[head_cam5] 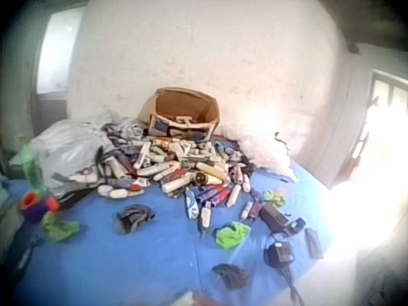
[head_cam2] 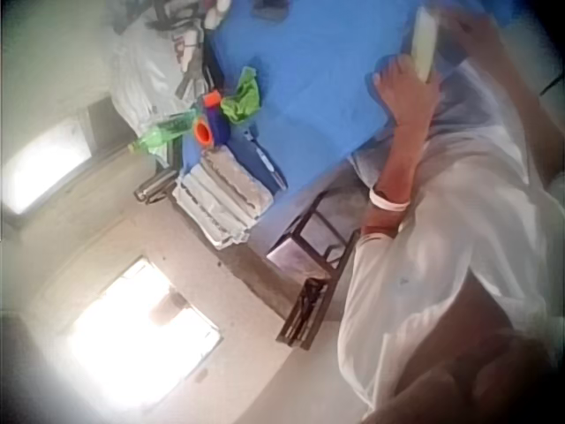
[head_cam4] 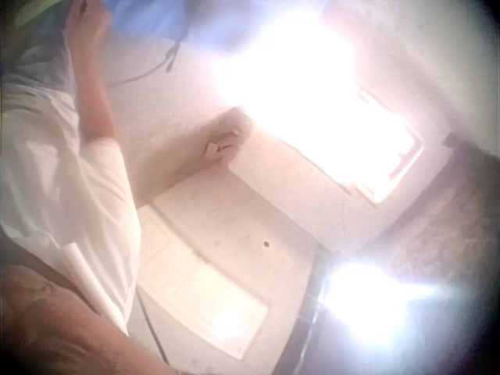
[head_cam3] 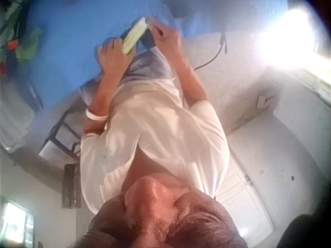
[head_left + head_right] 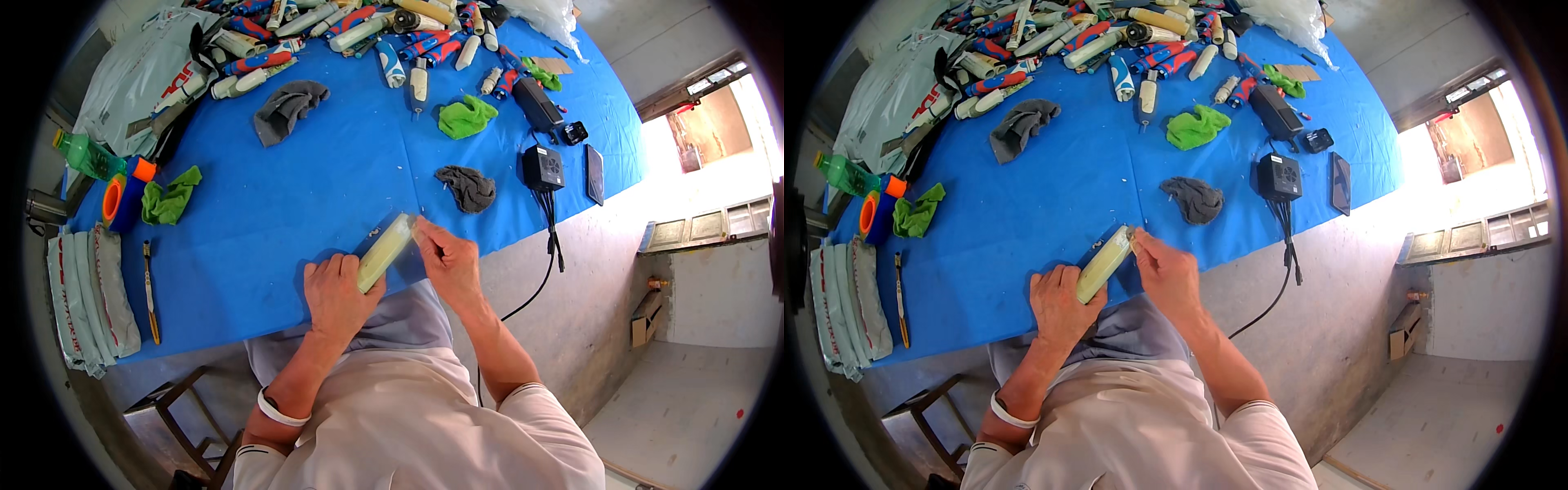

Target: The person wipes a small container with a grey cloth, then uses a wooden spatula to scrape the rim of the container.

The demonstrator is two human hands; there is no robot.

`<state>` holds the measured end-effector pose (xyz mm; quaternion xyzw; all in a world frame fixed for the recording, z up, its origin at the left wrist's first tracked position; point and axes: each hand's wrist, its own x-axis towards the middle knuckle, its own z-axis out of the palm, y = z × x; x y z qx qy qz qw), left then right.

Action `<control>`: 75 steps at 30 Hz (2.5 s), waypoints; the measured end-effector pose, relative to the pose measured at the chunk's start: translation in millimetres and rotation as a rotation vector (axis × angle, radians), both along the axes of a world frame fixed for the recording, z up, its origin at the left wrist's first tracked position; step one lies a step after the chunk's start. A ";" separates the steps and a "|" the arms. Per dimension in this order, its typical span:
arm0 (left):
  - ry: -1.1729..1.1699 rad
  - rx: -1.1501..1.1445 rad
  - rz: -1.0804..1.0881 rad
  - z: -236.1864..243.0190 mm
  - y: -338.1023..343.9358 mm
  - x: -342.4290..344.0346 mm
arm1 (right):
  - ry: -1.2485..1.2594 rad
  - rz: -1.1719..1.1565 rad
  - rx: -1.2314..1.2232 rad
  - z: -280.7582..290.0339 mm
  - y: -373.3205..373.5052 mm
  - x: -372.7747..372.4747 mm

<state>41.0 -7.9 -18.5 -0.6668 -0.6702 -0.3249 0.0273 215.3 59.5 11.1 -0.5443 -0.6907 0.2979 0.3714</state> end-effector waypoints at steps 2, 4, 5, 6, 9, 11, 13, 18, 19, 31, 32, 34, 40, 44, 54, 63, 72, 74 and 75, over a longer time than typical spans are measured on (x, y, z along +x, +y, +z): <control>0.001 0.001 0.002 -0.3 0.3 0.0 | 0.008 -0.001 0.002 -0.7 -1.6 -1.2; 0.002 -0.001 0.004 -0.1 0.4 0.5 | 0.005 0.008 0.007 0.7 -2.1 -0.9; 0.001 -0.002 0.003 0.0 0.3 0.7 | 0.004 0.012 0.010 1.4 -2.4 -0.7; 0.000 -0.003 0.002 -0.1 0.1 0.9 | -0.007 0.021 0.018 1.0 -3.4 -0.4; 0.001 0.005 -0.004 0.1 0.2 0.5 | -0.014 0.040 0.031 -0.4 -6.2 0.1; 0.008 -0.002 -0.005 -0.8 -0.8 -0.1 | 0.021 0.043 0.015 -1.4 -7.5 -1.1; 0.020 -0.018 -0.002 -2.3 -1.7 0.1 | 0.017 0.042 0.008 -1.0 -8.2 -0.6; 0.014 -0.021 -0.007 -2.3 -1.3 0.4 | -0.003 0.075 0.089 -5.9 -8.1 2.5; 0.012 -0.020 -0.009 -2.5 -1.5 0.2 | 0.000 0.082 0.092 -3.1 -8.3 2.2; 0.021 0.005 -0.007 -1.5 -0.7 0.4 | -0.046 0.104 0.053 -1.9 -8.9 5.1; 0.022 0.008 -0.007 -1.7 -0.7 0.5 | -0.028 0.101 0.054 -2.7 -9.4 4.8; 0.025 0.015 -0.005 -2.5 -0.7 0.2 | -0.025 0.104 0.053 -1.9 -9.5 4.5; 0.012 0.020 -0.009 -2.8 -0.8 0.1 | -0.016 0.106 0.046 -0.8 -10.4 4.2; 0.036 -0.022 -0.002 -2.1 -2.4 0.4 | -0.018 0.102 0.043 -1.0 -12.1 4.3; 0.010 -0.021 0.018 -3.4 -1.2 2.3 | 0.043 0.095 0.101 -8.6 -26.2 -5.9; -0.004 0.028 0.004 -1.1 1.5 1.8 | 0.015 -0.011 -0.022 8.3 4.1 3.9; -0.003 -0.041 0.014 -1.2 -1.7 1.9 | 0.029 0.014 0.046 -6.1 9.1 3.7; -0.005 -0.036 0.013 -1.0 -1.7 2.1 | 0.022 0.020 0.047 -4.8 8.9 2.7; -0.004 -0.033 0.014 -0.9 -1.4 2.3 | 0.016 0.017 0.036 -2.6 8.2 2.1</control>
